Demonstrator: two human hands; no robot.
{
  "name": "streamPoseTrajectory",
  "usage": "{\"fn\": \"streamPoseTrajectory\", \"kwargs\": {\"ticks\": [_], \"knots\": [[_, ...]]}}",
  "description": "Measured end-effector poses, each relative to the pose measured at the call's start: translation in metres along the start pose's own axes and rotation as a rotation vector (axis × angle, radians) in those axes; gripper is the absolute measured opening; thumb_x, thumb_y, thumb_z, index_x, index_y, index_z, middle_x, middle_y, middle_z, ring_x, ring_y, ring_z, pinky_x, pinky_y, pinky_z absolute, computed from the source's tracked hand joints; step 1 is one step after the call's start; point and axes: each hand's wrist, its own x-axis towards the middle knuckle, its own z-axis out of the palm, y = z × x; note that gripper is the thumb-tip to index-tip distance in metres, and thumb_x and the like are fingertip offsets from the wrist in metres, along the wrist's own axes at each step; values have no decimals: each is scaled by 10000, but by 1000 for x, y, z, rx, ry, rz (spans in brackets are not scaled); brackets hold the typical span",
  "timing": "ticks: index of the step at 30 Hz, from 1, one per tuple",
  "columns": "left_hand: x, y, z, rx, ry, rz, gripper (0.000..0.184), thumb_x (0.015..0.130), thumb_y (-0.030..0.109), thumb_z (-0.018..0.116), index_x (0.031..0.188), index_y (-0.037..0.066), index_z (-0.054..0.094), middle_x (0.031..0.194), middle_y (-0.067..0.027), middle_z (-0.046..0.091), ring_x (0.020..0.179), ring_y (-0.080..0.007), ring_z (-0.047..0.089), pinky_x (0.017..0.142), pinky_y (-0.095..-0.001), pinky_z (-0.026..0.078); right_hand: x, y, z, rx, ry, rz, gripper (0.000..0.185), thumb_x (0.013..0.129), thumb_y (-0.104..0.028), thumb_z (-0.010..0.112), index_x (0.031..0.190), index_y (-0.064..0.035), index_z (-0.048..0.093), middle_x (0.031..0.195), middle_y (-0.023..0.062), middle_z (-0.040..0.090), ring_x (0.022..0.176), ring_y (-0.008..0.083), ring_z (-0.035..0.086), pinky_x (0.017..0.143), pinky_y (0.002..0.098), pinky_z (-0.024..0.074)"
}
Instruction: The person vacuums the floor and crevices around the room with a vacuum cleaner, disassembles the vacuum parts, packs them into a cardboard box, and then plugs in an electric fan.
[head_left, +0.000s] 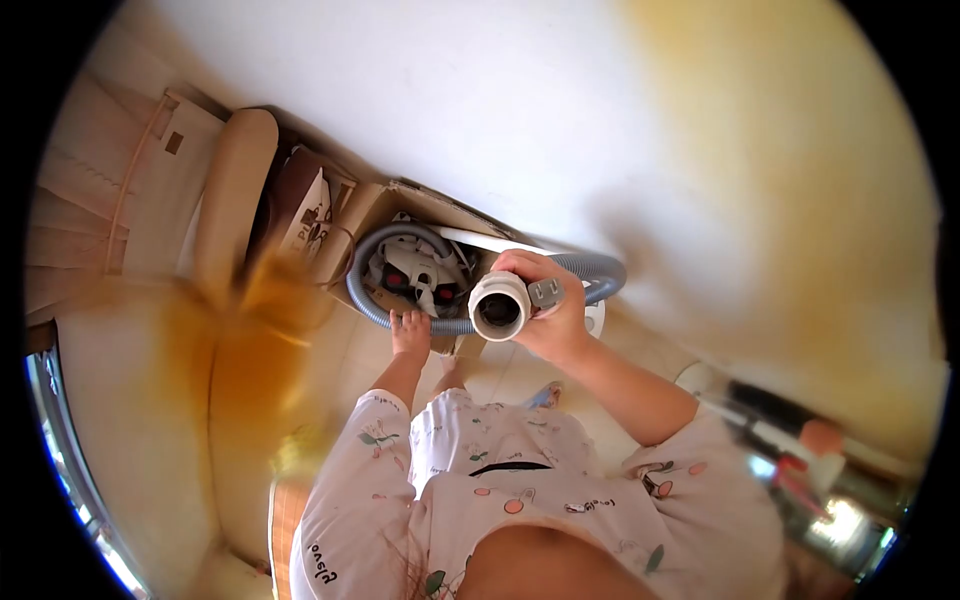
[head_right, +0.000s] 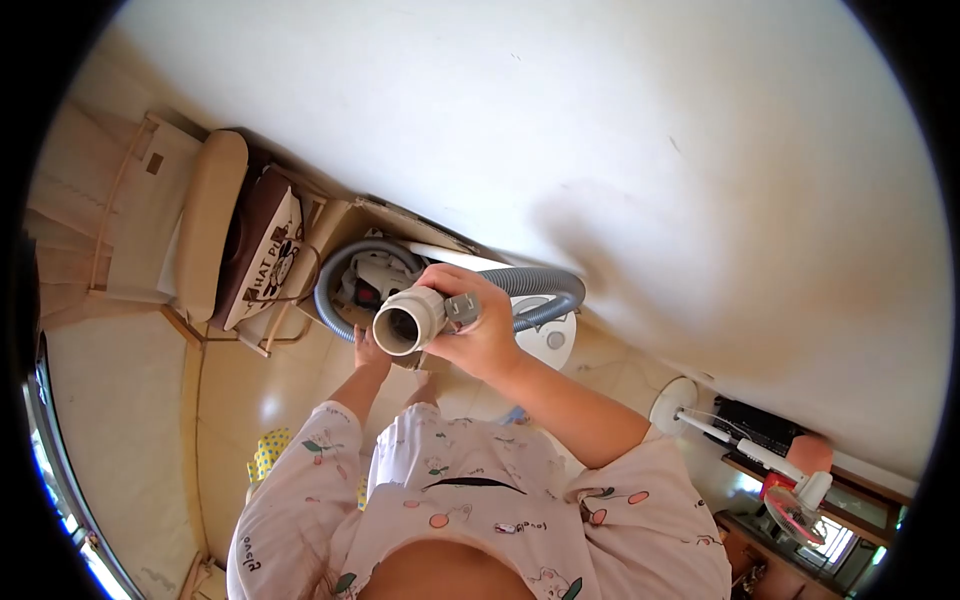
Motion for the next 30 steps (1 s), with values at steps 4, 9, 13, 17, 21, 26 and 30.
{"fn": "streamPoseTrajectory", "kwargs": {"ticks": [4,9,13,17,21,26,30], "knots": [[-4,-4,2,-54,-3,8,355,797,197,497,1131,81,466,1107,-63,491,1121,-212,417,1036,-478,165,-7,-12,8,-4,110,-55,350,531,-56,745,844,-43,589,848,60,594,747,175,581,679,254,450],[-11,4,-4,-81,-67,-28,357,787,183,526,1128,89,474,1104,-73,492,1137,-218,409,1034,-475,175,-18,-20,-1,-67,117,-30,376,518,-46,747,862,-47,596,880,61,594,779,184,584,706,262,453],[-16,20,-85,-363,-1,12,519,701,194,666,1169,107,459,1147,-109,471,1149,-268,396,1024,-471,199,-28,-19,-17,-61,189,0,415,493,-9,744,879,-40,596,924,72,592,832,197,580,742,278,455],[-46,20,-200,-804,423,186,435,682,139,676,1084,84,520,1112,-111,497,1058,-297,462,961,-467,296,-42,-26,-35,-118,212,66,415,497,3,728,887,-36,591,924,70,594,839,197,580,748,275,452],[-88,18,-336,-886,812,394,337,641,48,679,960,39,570,1038,-130,528,956,-304,516,897,-429,369,-65,-26,-46,-155,273,108,411,495,-12,733,882,-40,597,914,67,594,833,203,584,742,274,456],[-97,33,-403,-844,826,565,346,622,36,700,943,25,571,1007,-144,536,921,-299,525,836,-376,405,-82,-39,-54,-228,328,90,391,508,-47,747,874,-51,610,889,72,592,795,223,587,717,290,467],[-71,52,-389,-960,605,575,357,625,1,688,957,19,557,991,-145,541,894,-302,529,773,-356,425,-103,-22,-75,-309,372,126,395,522,-138,782,876,-66,621,870,62,591,768,222,589,684,298,471]]}}
